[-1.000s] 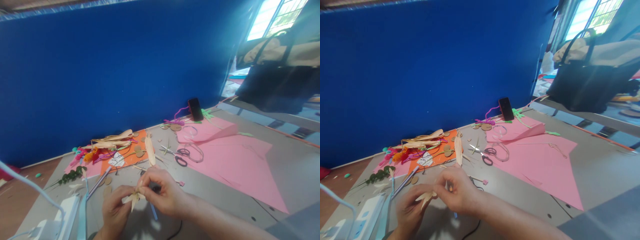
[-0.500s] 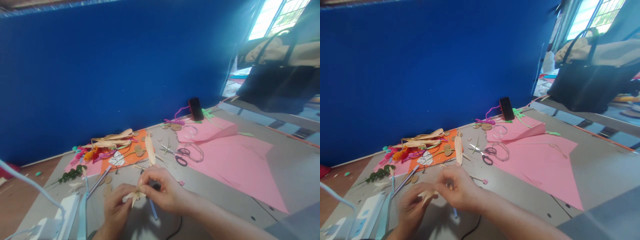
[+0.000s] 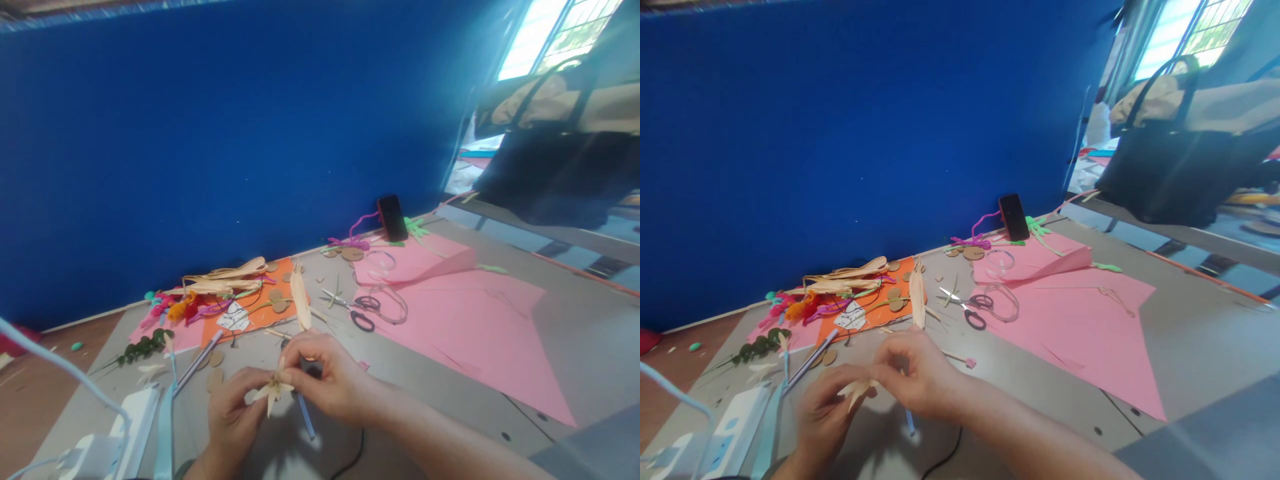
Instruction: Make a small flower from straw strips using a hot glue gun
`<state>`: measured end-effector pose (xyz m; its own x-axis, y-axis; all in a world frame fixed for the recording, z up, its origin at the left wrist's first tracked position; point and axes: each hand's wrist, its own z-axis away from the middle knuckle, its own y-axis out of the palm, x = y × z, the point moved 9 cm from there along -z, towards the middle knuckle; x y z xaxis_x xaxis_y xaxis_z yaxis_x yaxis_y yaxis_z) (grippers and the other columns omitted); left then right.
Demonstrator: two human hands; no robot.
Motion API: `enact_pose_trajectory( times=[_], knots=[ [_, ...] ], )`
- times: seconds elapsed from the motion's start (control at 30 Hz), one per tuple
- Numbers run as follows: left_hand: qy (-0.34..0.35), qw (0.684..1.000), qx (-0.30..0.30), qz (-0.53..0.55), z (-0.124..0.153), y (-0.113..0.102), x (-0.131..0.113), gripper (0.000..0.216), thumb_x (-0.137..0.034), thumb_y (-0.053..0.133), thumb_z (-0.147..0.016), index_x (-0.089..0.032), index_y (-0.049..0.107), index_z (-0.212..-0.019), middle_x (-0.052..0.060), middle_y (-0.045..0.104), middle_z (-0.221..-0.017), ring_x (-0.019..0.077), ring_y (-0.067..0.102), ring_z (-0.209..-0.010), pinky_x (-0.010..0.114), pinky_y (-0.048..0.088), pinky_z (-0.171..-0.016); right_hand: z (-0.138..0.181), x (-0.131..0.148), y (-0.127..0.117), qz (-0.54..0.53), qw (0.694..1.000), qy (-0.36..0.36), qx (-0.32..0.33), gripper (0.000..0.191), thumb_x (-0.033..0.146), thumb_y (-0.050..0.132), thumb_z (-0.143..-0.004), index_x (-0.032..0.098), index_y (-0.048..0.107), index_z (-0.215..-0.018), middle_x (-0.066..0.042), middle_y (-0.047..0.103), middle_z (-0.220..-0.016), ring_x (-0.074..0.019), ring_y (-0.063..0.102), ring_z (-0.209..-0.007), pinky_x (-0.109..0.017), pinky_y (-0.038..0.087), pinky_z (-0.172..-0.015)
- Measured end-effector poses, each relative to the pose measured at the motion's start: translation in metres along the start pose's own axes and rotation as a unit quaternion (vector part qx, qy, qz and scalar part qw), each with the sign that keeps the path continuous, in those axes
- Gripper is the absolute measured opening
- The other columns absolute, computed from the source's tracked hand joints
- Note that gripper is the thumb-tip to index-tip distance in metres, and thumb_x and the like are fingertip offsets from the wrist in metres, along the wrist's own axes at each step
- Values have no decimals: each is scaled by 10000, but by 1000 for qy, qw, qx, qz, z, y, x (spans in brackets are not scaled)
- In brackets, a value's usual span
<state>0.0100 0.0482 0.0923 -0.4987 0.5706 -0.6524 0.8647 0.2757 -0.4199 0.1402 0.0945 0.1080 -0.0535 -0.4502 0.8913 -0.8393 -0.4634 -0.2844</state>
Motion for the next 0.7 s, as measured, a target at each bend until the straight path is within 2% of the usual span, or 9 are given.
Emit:
enact_pose_trajectory(
  times=[0.37,0.7],
  knots=[
    [-2,1000,4,7,5,2,7,70,-189,660,-802,-203,728,-807,25,726,-654,159,663,-573,218,519,-537,-1,-3,1,-2,1000,3,2,155,157,614,-818,148,623,-664,-9,613,-676,-114,552,-645,-217,428,-612],
    [-5,1000,21,10,4,6,7,91,-204,647,-815,-202,713,-752,18,713,-642,153,650,-569,213,499,-530,-2,-3,1,-9,1000,3,5,151,123,611,-800,149,604,-651,-3,598,-686,-109,532,-631,-214,417,-582]
  ],
)
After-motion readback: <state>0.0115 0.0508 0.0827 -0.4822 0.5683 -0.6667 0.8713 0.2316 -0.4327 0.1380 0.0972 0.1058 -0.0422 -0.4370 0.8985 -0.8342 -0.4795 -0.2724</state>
